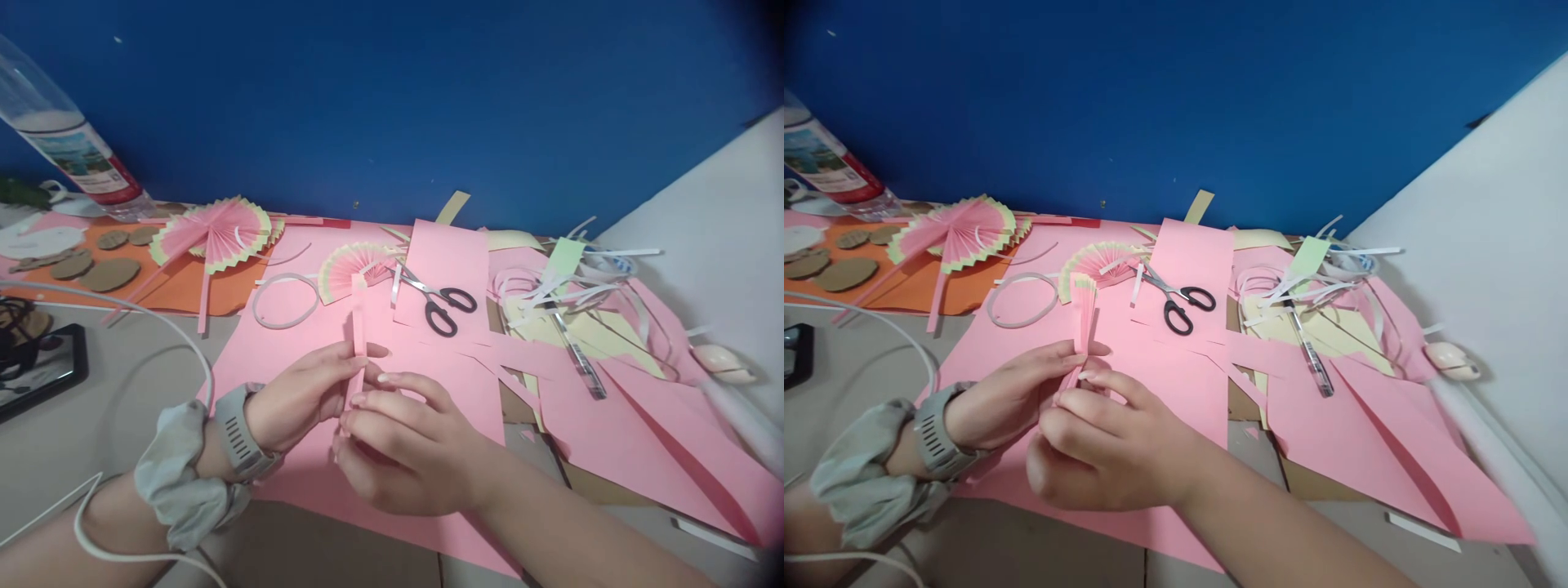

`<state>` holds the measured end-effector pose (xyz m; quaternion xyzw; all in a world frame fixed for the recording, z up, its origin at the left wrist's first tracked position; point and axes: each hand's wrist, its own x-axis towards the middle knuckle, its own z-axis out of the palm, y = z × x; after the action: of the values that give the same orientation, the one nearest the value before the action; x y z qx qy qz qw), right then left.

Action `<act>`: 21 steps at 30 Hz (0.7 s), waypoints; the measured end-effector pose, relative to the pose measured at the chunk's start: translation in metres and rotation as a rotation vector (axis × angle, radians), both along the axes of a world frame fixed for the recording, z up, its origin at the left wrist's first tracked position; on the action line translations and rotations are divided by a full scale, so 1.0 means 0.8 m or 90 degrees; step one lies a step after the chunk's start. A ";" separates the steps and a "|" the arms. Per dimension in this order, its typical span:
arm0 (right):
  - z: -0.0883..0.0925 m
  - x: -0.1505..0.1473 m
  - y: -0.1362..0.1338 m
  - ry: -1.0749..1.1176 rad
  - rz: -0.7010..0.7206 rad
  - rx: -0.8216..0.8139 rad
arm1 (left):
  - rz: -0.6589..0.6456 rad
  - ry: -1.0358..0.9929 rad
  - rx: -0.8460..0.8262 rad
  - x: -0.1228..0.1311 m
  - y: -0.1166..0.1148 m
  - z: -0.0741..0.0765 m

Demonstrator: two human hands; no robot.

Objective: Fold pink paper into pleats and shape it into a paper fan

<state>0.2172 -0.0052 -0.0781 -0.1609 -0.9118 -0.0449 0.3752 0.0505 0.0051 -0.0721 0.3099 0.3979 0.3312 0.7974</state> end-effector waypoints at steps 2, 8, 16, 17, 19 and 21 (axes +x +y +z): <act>-0.002 0.004 0.004 0.049 0.038 -0.029 | 0.027 -0.005 0.009 0.000 0.001 0.002; -0.010 0.012 0.024 0.302 -0.162 -0.612 | -0.026 -0.068 0.046 0.004 0.000 0.004; -0.003 0.008 0.031 0.164 -0.157 -0.644 | -0.095 -0.008 0.119 0.008 -0.004 -0.004; -0.003 0.008 0.030 0.170 -0.162 -0.635 | -0.098 -0.003 0.110 0.009 -0.003 -0.002; -0.003 0.009 0.029 0.184 -0.185 -0.620 | -0.119 0.012 0.091 0.009 -0.003 0.001; -0.004 0.012 0.029 0.191 -0.212 -0.605 | -0.148 0.033 0.081 0.009 -0.002 0.003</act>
<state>0.2266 0.0180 -0.0815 -0.4607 -0.7298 0.3385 0.3749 0.0577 0.0033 -0.0700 0.4126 0.3582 0.2528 0.7985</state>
